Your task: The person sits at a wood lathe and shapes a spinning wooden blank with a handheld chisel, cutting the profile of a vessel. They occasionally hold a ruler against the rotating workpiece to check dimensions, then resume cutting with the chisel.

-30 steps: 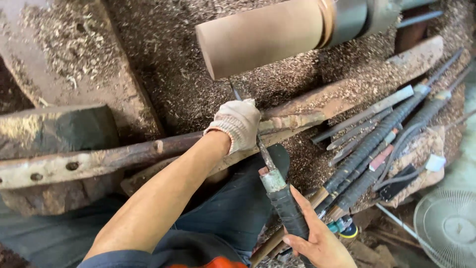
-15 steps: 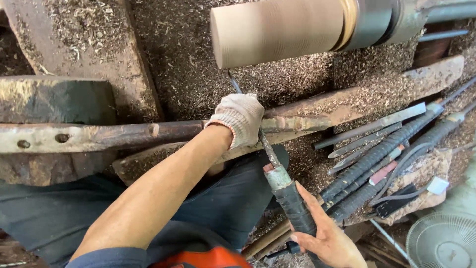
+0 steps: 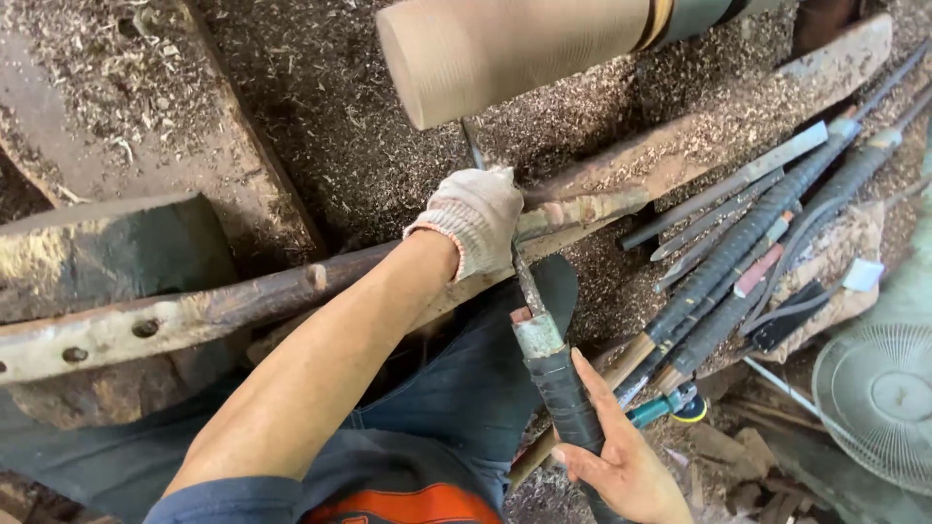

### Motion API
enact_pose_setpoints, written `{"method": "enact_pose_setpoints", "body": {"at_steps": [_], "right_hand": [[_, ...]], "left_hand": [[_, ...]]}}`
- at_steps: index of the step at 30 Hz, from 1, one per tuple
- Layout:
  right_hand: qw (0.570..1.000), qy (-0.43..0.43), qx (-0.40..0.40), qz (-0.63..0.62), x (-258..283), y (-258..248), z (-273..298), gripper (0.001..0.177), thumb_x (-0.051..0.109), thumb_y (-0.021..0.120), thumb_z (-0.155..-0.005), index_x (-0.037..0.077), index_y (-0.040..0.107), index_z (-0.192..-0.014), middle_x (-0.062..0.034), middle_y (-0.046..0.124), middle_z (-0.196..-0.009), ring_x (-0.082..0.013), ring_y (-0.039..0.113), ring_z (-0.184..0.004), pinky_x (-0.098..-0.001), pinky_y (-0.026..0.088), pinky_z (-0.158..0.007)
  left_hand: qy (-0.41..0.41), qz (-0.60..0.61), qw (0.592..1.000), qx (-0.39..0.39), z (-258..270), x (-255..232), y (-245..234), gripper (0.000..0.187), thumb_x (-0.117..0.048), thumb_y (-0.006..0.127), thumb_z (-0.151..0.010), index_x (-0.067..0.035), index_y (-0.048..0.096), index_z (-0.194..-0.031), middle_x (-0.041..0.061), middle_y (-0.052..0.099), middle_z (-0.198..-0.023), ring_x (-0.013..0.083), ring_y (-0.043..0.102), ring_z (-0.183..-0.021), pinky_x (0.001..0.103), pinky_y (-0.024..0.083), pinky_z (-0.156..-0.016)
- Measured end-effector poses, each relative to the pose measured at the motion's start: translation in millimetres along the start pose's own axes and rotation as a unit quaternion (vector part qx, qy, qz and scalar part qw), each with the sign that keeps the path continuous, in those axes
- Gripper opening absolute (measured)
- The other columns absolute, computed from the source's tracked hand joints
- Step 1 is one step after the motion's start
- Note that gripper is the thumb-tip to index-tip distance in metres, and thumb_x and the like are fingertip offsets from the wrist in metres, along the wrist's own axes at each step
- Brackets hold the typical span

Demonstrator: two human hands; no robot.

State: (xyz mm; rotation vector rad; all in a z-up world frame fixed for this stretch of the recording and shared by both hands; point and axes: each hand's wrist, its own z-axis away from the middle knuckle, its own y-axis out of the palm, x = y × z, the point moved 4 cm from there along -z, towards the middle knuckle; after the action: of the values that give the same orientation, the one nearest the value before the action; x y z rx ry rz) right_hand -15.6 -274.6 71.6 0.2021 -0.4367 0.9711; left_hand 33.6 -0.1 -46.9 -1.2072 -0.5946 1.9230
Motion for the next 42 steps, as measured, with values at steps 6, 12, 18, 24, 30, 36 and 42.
{"method": "enact_pose_setpoints", "body": {"at_steps": [6,12,18,24,30,36,42], "right_hand": [[0.999,-0.015,-0.038,-0.018,-1.0,24.7,3.0,0.104,-0.003,0.071,-0.078,0.024,0.019,-0.165,-0.0005,0.042,-0.152,-0.0118,0.057,-0.069,-0.0298,0.055,-0.059],[0.996,-0.046,-0.05,-0.063,-20.4,43.7,0.2,0.108,-0.003,0.074,-0.08,0.023,0.017,-0.169,-0.0111,0.062,-0.098,-0.0138,0.059,-0.065,-0.03,0.056,-0.058],[0.993,-0.06,-0.052,-0.087,-22.5,55.0,0.3,0.111,-0.003,0.073,-0.077,0.023,0.014,-0.167,-0.0076,0.062,-0.102,-0.0143,0.06,-0.062,-0.0298,0.056,-0.056],[0.999,-0.035,-0.004,-0.04,-15.1,49.7,3.2,0.106,-0.002,0.072,-0.082,0.023,0.015,-0.168,-0.006,0.052,-0.137,-0.0141,0.058,-0.074,-0.0305,0.056,-0.064],[0.988,-0.153,0.016,-0.026,-13.9,47.9,-1.4,0.098,-0.005,0.072,-0.085,0.011,0.014,-0.163,-0.0087,0.033,-0.161,-0.0107,0.045,-0.131,-0.0284,0.043,-0.103],[0.999,-0.027,0.02,-0.021,-8.9,28.5,-4.6,0.106,-0.002,0.072,-0.081,0.025,0.016,-0.167,-0.0028,0.046,-0.15,-0.0116,0.056,-0.083,-0.0286,0.055,-0.065],[0.998,-0.006,0.044,0.035,-0.9,5.4,-9.0,0.107,-0.002,0.072,-0.08,0.028,0.015,-0.166,-0.0042,0.059,-0.129,-0.0113,0.053,-0.067,-0.0291,0.055,-0.059]], "left_hand": [[0.027,-0.008,0.999,0.037,3.3,-3.7,-12.4,0.031,-0.029,0.078,-0.073,-0.009,0.078,-0.097,0.018,0.071,-0.104,0.0348,0.07,-0.099,0.043,0.057,-0.085],[0.067,-0.033,0.997,0.034,-2.3,-3.2,-9.4,0.035,-0.031,0.08,-0.073,-0.008,0.076,-0.1,0.016,0.066,-0.109,0.0325,0.068,-0.1,0.042,0.057,-0.083],[0.072,-0.05,0.994,0.062,-5.0,-0.1,8.2,0.038,-0.03,0.081,-0.073,-0.007,0.075,-0.103,0.016,0.067,-0.109,0.0318,0.069,-0.099,0.04,0.057,-0.084],[-0.014,-0.01,0.994,0.112,30.9,5.5,-14.3,0.033,-0.022,0.08,-0.076,-0.007,0.072,-0.105,0.015,0.064,-0.114,0.0333,0.07,-0.099,0.042,0.058,-0.083],[0.016,0.011,1.0,0.009,29.5,7.9,-11.6,0.032,-0.024,0.08,-0.07,-0.011,0.071,-0.097,0.016,0.063,-0.106,0.0368,0.066,-0.098,0.043,0.056,-0.083],[-0.025,0.001,0.999,0.048,30.8,5.9,-12.4,0.032,-0.025,0.08,-0.07,-0.01,0.074,-0.097,0.016,0.064,-0.106,0.0351,0.067,-0.099,0.042,0.056,-0.085],[-0.039,-0.005,0.999,0.013,30.3,5.4,-11.0,0.029,-0.026,0.079,-0.073,-0.005,0.077,-0.092,0.019,0.067,-0.105,0.0362,0.069,-0.097,0.042,0.057,-0.083]]}}
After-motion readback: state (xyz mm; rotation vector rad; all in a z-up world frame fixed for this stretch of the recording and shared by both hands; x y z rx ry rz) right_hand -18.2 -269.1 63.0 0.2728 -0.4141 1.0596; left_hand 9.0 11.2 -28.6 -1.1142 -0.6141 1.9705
